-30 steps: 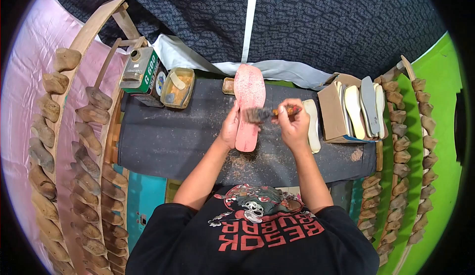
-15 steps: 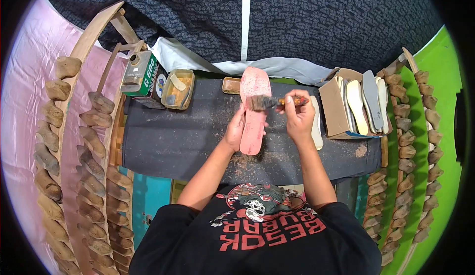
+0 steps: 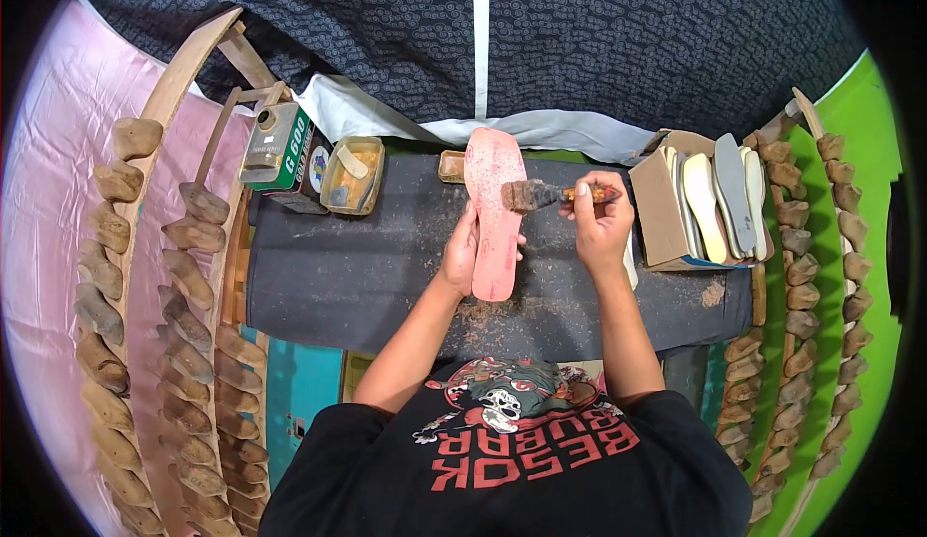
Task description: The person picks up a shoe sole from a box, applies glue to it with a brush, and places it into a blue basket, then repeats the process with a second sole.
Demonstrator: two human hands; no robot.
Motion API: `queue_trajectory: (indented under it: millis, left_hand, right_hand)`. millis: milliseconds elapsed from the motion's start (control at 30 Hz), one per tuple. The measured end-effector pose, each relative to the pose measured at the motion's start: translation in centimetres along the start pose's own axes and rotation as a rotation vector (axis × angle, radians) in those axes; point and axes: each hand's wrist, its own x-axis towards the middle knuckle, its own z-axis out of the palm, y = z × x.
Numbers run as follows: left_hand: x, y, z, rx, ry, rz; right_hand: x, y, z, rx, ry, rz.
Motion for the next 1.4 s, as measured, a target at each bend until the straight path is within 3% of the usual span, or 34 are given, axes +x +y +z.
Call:
queue_trajectory:
  millis: [167, 300, 533, 733, 800, 900, 1000, 1100, 1167, 1300, 1367, 1400]
  left_hand:
    - [-0.1, 0.3, 0.0, 0.003, 0.060, 0.023]
    - [-0.1, -0.3, 0.9, 0.023, 0.037, -0.020]
    - [-0.2, 0.5, -0.6, 0.037, -0.048, 0.002]
    - [0.2, 0.7, 0.3, 0.026, -0.004, 0.046]
    - [0.4, 0.9, 0.4, 0.005, 0.014, 0.054]
    - [0.4, 0.8, 0.2, -0.017, 0.048, 0.063]
    - [0.6, 0.3, -1.0, -0.004, -0.139, 0.035]
    - [0.7, 0.5, 0.1, 0.015, -0.085, 0.054]
    - [0.3, 0.9, 1.8, -0.013, 0.139, 0.090]
    - [0.1, 0.7, 1.0, -0.043, 0.156, 0.058]
    - [0.3, 0.1, -0.4, -0.026, -0.036, 0.027]
    - [0.3, 0.2, -0.2, -0.024, -0.038, 0.024]
  right_hand:
    - [-1.7, -0.1, -0.7, -0.094, -0.120, 0.047]
    - [-1.4, -0.2, 1.6, 0.053, -0.069, 0.069]
    - [-0.9, 0.2, -0.3, -0.016, -0.040, 0.049]
    - [-1.5, 0.0, 0.3, 0.007, -0.047, -0.001]
    - [-2.4, -0.2, 0.2, -0.055, -0.156, 0.022]
    - [-1.9, -0.1, -0.2, -0.058, -0.108, 0.015]
    - [-0.7, -0.4, 0.0, 0.005, 0.008, 0.012]
    - [-0.9, -0.4, -0.4, 0.009, 0.021, -0.025]
    - [-2.0, -0.4, -0.8, -0.042, -0.113, 0.099]
    - [-1.6, -0.1, -0.5, -0.151, -0.091, -0.027]
    - [-0.5, -0.3, -0.1, -0.094, -0.028, 0.026]
    - [0.2, -0.2, 0.1, -0.042, 0.007, -0.010]
